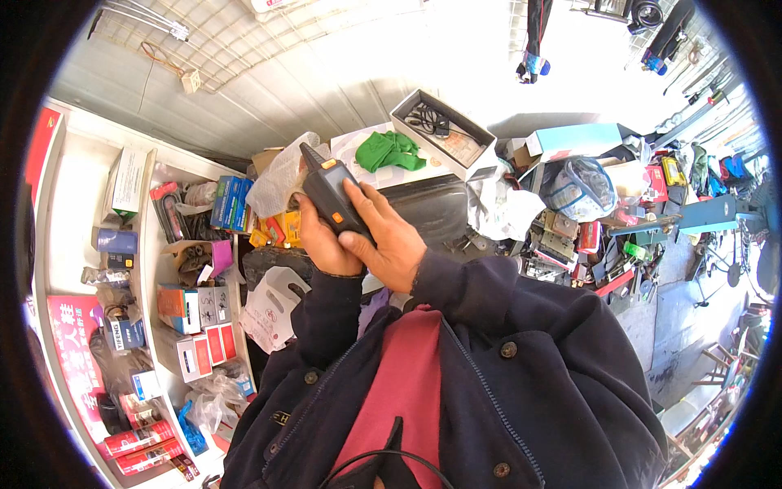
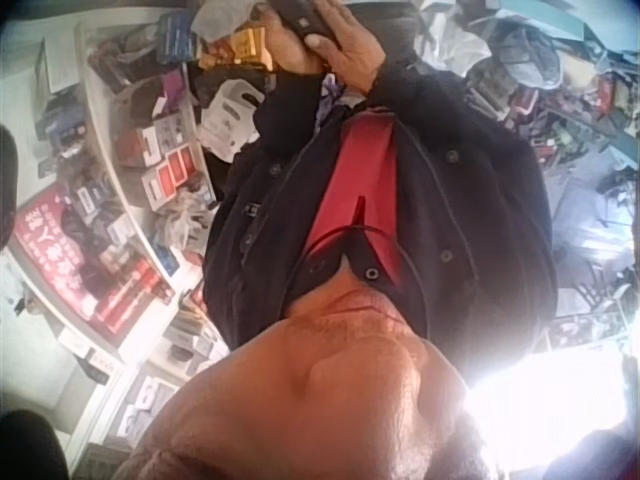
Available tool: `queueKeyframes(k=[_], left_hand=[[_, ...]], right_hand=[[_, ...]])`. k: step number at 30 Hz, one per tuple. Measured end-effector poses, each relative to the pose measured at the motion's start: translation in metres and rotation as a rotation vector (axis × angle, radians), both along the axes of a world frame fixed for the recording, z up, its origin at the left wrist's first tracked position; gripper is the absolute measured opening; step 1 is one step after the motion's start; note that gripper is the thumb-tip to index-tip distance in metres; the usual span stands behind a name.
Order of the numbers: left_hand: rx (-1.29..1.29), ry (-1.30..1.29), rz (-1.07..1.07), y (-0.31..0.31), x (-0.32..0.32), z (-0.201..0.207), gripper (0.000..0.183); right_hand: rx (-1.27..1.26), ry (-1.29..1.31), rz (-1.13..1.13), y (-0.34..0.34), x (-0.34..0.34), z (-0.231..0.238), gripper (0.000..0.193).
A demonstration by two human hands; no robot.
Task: The person retrieves a handheld electronic device from a box, wipes its screen and body with a cloth, and then handles the included cable and charger. The device is placed back into the box after cleaning.
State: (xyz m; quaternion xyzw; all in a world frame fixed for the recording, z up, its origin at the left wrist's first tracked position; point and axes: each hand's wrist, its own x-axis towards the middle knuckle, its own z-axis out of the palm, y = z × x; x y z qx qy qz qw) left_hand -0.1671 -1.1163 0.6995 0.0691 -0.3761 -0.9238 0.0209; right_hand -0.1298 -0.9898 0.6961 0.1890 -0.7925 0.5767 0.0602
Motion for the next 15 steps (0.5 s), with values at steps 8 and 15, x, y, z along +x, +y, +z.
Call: queueKeyframes(k=[8,15], left_hand=[[0.236,0.087,-0.123,0.021,0.028,0.002,0.057],[0.260,-0.093,-0.069,-0.019,0.013,-0.005,0.057]], right_hand=[[0.087,-0.002,-0.187,0.015,-0.024,-0.009,0.072],[0.197,0.141,0.037,0.015,-0.005,-0.012,0.078]])
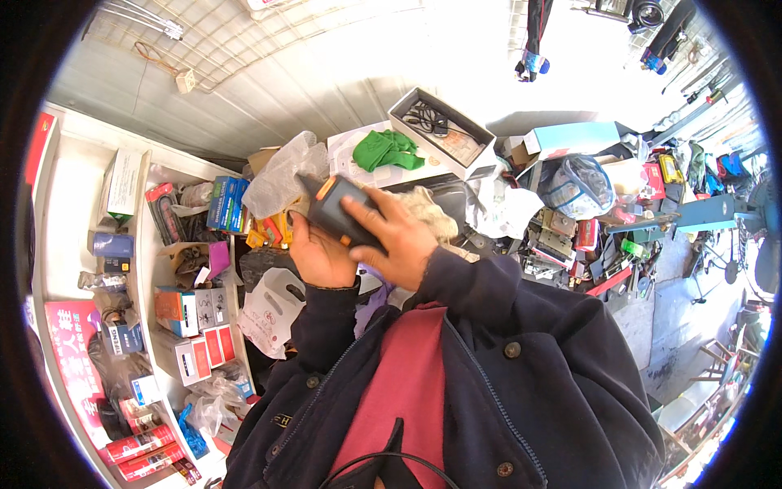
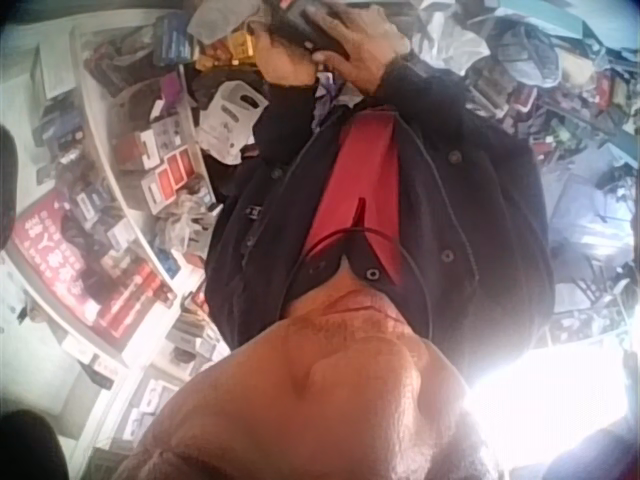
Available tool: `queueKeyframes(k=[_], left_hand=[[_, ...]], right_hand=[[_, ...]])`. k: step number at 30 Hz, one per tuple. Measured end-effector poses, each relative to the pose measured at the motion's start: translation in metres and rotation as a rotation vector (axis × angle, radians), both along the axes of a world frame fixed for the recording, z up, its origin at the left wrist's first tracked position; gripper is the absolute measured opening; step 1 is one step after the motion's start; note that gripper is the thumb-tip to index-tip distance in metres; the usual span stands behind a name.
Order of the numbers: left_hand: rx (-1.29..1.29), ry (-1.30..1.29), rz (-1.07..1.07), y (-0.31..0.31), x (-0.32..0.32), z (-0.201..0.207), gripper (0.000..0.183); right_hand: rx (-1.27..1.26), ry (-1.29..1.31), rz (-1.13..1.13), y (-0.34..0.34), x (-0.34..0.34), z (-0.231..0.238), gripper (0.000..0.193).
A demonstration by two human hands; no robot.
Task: The person retrieves a handheld electronic device from a box, wipes its screen and body with a cloth, and then handles the included cable and charger. The device is placed back into the box after cleaning.
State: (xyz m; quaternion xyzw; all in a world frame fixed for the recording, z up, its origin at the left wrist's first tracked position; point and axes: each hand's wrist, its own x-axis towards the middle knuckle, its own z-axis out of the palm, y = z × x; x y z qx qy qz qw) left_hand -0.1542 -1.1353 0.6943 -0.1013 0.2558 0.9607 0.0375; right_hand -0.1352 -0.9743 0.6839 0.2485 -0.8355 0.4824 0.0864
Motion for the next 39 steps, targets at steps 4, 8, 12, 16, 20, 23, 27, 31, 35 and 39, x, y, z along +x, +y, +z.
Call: queueKeyframes(k=[4,8,12,16,20,23,27,31,35,39], left_hand=[[0.045,0.123,-0.040,-0.001,0.006,-0.005,0.059],[0.076,0.126,-0.047,0.010,0.011,-0.005,0.057],[0.050,0.061,-0.010,0.020,0.010,-0.008,0.058],[-0.041,0.005,0.076,0.022,-0.005,-0.013,0.058],[-0.053,-0.072,0.088,0.038,-0.011,-0.011,0.059],[-0.034,-0.027,0.055,0.061,-0.010,-0.007,0.057],[-0.049,-0.058,0.066,0.090,-0.008,-0.003,0.058],[-0.001,-0.093,0.108,0.105,0.000,-0.007,0.058],[-0.041,-0.111,0.190,0.101,0.011,-0.018,0.058],[-0.021,-0.079,0.203,0.079,0.014,-0.023,0.054]], right_hand=[[0.065,0.064,-0.051,-0.002,-0.001,-0.005,0.079],[0.089,-0.033,-0.134,0.008,-0.009,-0.010,0.077],[0.052,-0.104,-0.219,0.024,-0.013,-0.016,0.074],[0.086,0.012,0.003,0.038,-0.014,-0.022,0.079],[0.094,-0.021,0.014,0.054,-0.023,-0.028,0.080],[0.078,-0.065,-0.029,0.075,-0.038,-0.030,0.078],[0.081,-0.170,-0.054,0.106,-0.053,-0.036,0.075],[-0.046,-0.274,-0.095,0.127,-0.065,-0.049,0.078],[-0.189,-0.467,-0.130,0.146,-0.074,-0.068,0.085],[-0.237,-0.645,-0.176,0.160,-0.074,-0.084,0.091]])
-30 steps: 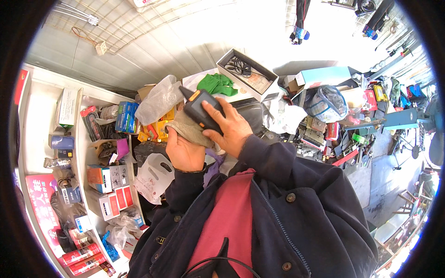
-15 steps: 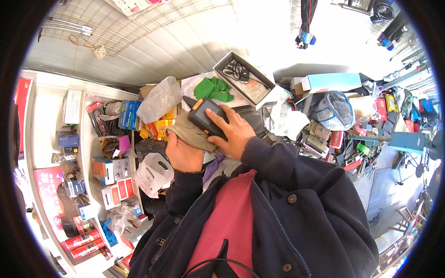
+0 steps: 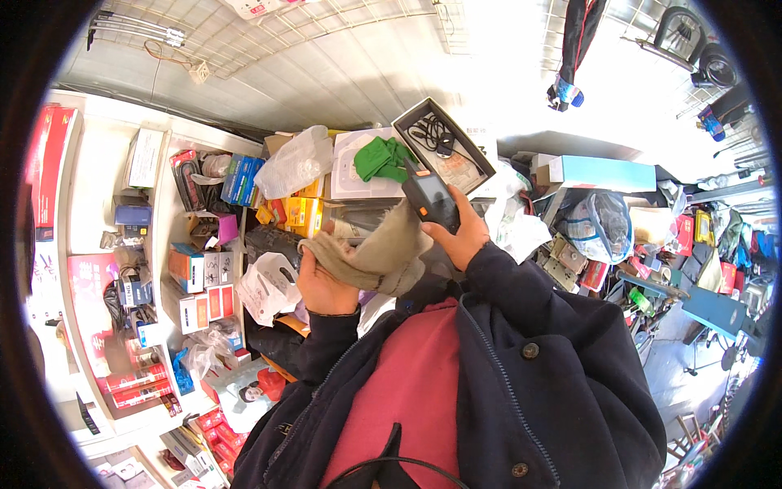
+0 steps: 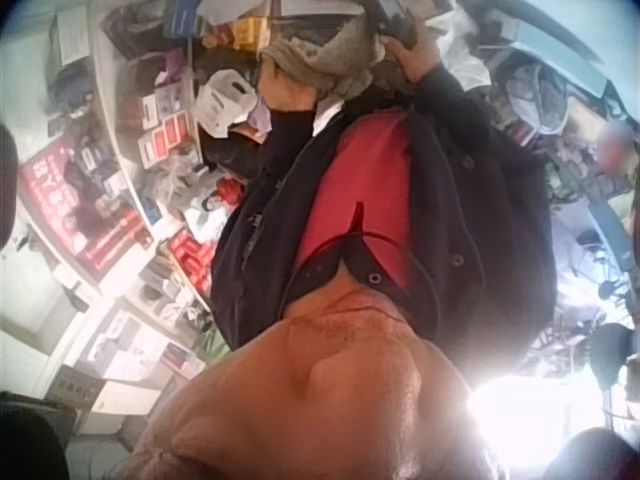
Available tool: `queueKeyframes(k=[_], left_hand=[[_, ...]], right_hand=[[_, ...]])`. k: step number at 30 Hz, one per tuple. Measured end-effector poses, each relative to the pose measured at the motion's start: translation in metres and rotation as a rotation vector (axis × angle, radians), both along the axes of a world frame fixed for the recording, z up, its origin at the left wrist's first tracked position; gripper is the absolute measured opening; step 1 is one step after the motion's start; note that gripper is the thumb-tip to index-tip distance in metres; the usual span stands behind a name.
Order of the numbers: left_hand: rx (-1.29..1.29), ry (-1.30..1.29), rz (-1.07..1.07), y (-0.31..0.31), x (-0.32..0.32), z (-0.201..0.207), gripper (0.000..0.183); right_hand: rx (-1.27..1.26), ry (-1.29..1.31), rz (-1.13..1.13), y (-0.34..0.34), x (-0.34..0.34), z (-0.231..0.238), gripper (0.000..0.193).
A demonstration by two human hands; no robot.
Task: The person retrieves a handheld electronic device from a box, wipes its screen and body with a cloth, and then handles the included cable and charger. The device is placed back into the box after cleaning.
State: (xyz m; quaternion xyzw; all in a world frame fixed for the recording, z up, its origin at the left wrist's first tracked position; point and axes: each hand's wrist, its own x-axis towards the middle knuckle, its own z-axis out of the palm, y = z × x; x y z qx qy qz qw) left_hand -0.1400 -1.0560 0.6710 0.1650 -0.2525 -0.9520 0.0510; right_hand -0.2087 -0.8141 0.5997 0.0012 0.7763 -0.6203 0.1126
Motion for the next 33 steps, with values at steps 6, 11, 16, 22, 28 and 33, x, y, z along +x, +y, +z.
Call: queueKeyframes(k=[6,11,16,22,28,33], left_hand=[[-0.125,0.051,0.131,-0.034,-0.020,0.017,0.045],[-0.183,0.140,0.121,-0.075,-0.051,0.040,0.046],[-0.208,0.091,0.224,-0.123,-0.084,0.038,0.042],[-0.148,0.095,0.223,-0.169,-0.100,0.030,0.042],[-0.143,0.006,0.210,-0.199,-0.106,0.032,0.044],[-0.168,-0.075,0.170,-0.213,-0.111,0.021,0.045]], right_hand=[[0.054,-0.029,0.015,0.005,-0.008,-0.002,0.091],[0.155,-0.031,0.093,-0.012,-0.024,0.001,0.093],[0.191,0.058,0.120,-0.057,-0.049,-0.009,0.094],[0.355,0.140,0.165,-0.126,-0.086,-0.022,0.091],[0.550,0.221,0.145,-0.178,-0.131,-0.037,0.089],[0.719,0.227,0.082,-0.185,-0.150,-0.065,0.087]])
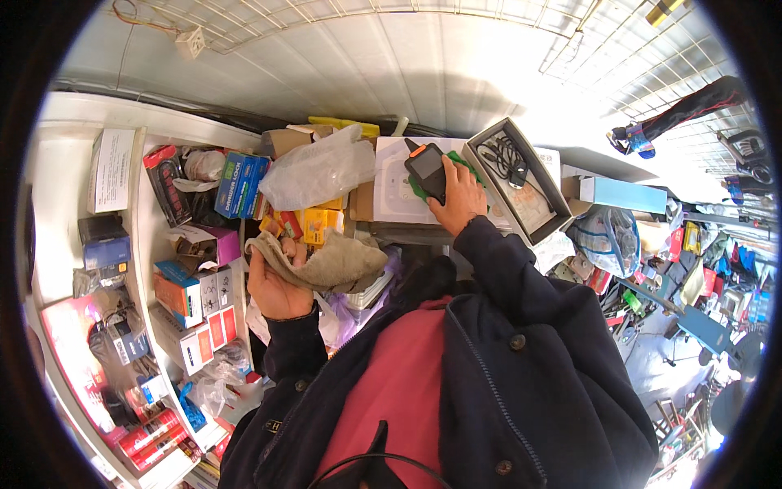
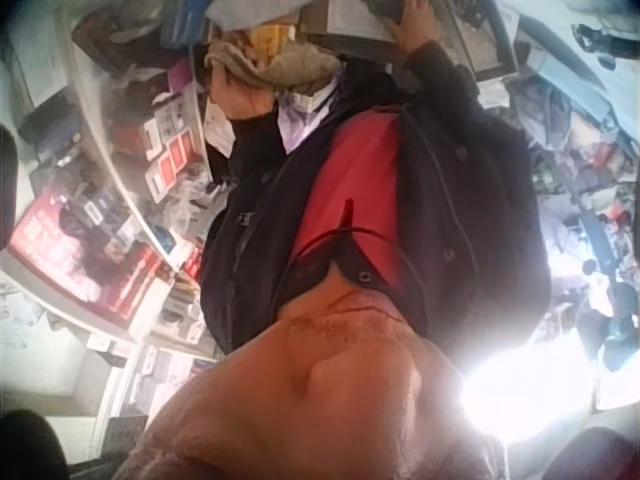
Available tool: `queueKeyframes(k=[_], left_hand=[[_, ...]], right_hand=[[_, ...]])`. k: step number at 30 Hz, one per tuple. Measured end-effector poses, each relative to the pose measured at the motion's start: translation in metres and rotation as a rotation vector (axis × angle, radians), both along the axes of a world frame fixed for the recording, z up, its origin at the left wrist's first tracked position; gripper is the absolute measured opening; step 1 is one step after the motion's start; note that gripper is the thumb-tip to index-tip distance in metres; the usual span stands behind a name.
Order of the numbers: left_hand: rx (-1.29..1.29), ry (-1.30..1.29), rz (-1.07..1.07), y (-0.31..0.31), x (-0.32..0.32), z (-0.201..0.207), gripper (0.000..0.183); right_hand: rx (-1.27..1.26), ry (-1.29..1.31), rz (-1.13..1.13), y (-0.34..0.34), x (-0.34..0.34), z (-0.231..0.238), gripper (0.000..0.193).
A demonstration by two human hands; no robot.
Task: The person retrieves a handheld electronic device from a box, wipes its screen and body with a cloth, and then handles the included cable and charger. The device is placed back into the box after cleaning.
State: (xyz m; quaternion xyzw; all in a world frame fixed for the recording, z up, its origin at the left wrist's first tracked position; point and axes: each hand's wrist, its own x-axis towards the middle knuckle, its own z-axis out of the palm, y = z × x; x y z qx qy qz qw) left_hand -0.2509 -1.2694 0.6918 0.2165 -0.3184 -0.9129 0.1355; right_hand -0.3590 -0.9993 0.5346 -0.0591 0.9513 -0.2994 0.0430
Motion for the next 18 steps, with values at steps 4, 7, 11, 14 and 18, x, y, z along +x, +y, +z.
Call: queueKeyframes(k=[4,7,11,14,18], left_hand=[[0.014,-0.034,-0.072,-0.006,-0.006,-0.010,0.048],[0.006,-0.051,-0.127,-0.007,-0.009,-0.011,0.049],[-0.012,-0.094,-0.106,-0.003,-0.017,-0.007,0.050],[-0.025,-0.089,-0.143,-0.001,-0.021,-0.002,0.050],[-0.018,0.037,-0.183,0.002,-0.015,0.003,0.038]], right_hand=[[0.039,0.030,0.012,0.000,0.001,-0.005,0.088],[-0.014,0.056,0.045,-0.010,0.004,0.008,0.091],[-0.304,-0.079,0.097,-0.042,0.015,0.022,0.094],[-0.359,-0.249,0.037,-0.067,0.025,0.016,0.096],[-0.181,-0.164,0.052,-0.068,0.026,-0.002,0.097]])
